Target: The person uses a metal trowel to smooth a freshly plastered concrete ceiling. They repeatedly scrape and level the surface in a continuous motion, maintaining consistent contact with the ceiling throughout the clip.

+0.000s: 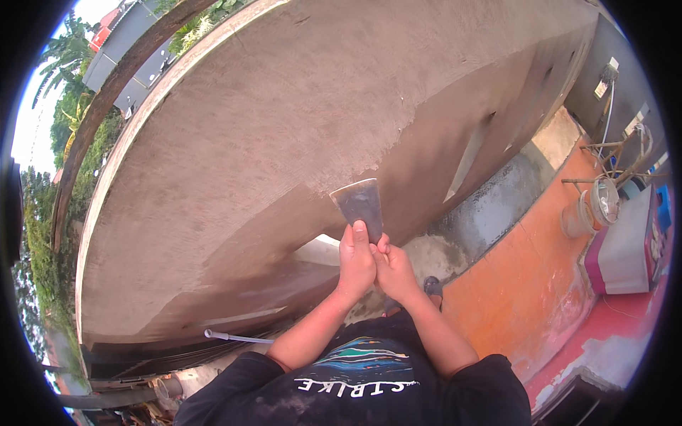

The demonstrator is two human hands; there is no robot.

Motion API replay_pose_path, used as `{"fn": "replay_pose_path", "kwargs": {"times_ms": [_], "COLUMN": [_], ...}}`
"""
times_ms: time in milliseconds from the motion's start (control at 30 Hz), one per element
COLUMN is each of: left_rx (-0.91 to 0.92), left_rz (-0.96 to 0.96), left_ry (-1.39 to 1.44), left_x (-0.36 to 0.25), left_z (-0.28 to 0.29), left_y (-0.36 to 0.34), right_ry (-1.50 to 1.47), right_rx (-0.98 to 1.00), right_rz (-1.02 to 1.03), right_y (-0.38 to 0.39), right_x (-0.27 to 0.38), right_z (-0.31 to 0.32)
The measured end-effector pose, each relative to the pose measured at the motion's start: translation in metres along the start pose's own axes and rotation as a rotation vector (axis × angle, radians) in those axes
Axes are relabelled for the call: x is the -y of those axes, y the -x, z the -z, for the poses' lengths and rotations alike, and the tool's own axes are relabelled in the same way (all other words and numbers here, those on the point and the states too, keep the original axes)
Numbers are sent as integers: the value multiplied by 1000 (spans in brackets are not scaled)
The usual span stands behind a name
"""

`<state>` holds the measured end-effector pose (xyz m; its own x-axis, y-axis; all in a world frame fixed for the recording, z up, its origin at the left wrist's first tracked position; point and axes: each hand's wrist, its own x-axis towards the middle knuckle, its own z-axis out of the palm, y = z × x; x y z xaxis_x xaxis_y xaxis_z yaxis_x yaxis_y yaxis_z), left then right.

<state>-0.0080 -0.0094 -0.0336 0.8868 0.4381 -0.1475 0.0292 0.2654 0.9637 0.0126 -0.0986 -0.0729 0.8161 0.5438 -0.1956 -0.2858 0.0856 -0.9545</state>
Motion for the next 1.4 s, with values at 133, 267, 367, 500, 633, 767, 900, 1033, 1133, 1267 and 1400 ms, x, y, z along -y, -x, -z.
{"fn": "replay_pose_path", "kwargs": {"times_ms": [133,267,367,500,633,767,900,1033,1133,1267,1400], "left_rx": [55,29,3,45,36,45,30,-14,-4,-34,-71], "left_rz": [-160,-116,-113,-230,-155,-178,-151,-97,-139,-70,-80], "left_ry": [25,59,85,115,37,58,70,53,37,77,26], "left_x": [3,3,3,1,2,2,2,4,8,10,10], "left_z": [2,0,-2,-1,1,1,-1,-2,-3,-6,-8], "left_y": [-1,0,1,0,-1,1,4,5,5,4,2], "right_ry": [-46,-18,-10,-79,4,-29,-9,13,-23,-1,-11], "right_rx": [24,56,42,63,42,57,45,37,63,80,118], "right_rz": [127,-21,6,76,13,53,-1,-4,-4,-54,-69], "right_y": [2,3,3,1,2,4,6,8,8,6,1], "right_x": [1,4,5,5,6,7,8,7,6,5,3], "right_z": [1,5,7,5,4,4,4,6,9,12,15]}}
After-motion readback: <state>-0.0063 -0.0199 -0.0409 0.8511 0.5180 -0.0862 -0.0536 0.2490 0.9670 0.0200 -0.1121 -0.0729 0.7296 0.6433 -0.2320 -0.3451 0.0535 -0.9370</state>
